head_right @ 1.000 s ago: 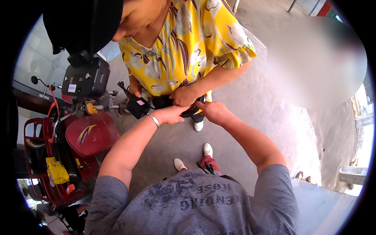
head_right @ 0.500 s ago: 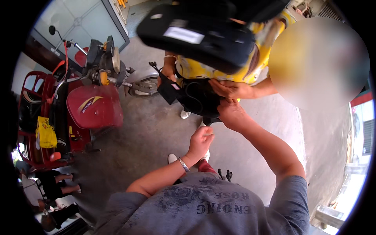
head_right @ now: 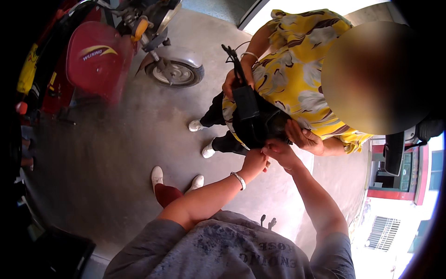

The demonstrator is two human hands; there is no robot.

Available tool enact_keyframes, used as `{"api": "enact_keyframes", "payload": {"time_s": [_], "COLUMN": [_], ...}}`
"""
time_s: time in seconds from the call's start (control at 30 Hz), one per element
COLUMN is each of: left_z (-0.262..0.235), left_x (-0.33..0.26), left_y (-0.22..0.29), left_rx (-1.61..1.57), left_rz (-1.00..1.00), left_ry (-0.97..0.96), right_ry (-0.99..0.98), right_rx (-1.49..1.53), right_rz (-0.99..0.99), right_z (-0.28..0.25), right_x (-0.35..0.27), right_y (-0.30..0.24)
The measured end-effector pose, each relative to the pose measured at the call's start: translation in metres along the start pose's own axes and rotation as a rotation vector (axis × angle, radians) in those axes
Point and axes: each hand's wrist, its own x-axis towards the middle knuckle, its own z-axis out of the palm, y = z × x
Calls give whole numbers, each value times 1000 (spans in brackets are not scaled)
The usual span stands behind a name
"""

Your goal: The person connects cables, handles electronic modules, and fastens tracking hardware to another person's waist harness.

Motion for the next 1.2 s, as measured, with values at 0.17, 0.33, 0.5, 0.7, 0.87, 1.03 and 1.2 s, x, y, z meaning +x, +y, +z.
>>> {"api": "enact_keyframes", "payload": {"time_s": [0.17, 0.33, 0.5, 0.7, 0.87, 1.03, 1.2], "left_z": [2, -15, -23, -47, -61, -63, -54], "left_x": [0, -19, -31, -31, -48, -17, -64], "left_y": [-17, 26, 35, 25, 81, 53, 97], "left_rx": [193, 123, 66, 668, 908, 1207, 964], "left_rz": [329, 61, -63, 268, 679, 829, 755], "left_ry": [85, -74, -101, -6, -41, -141, -55], "right_ry": [-100, 76, 98, -79, 7, 174, 304], "right_rx": [173, 477, 513, -66, -436, -271, -743], "right_rz": [9, 3, -135, -312, -495, -591, -722], "right_z": [-6, 21, 25, 8, -23, -15, -2], "right_x": [11, -2, -6, -3, -41, -64, -82], "right_y": [-6, -24, -11, -1, -32, -69, -73]}}
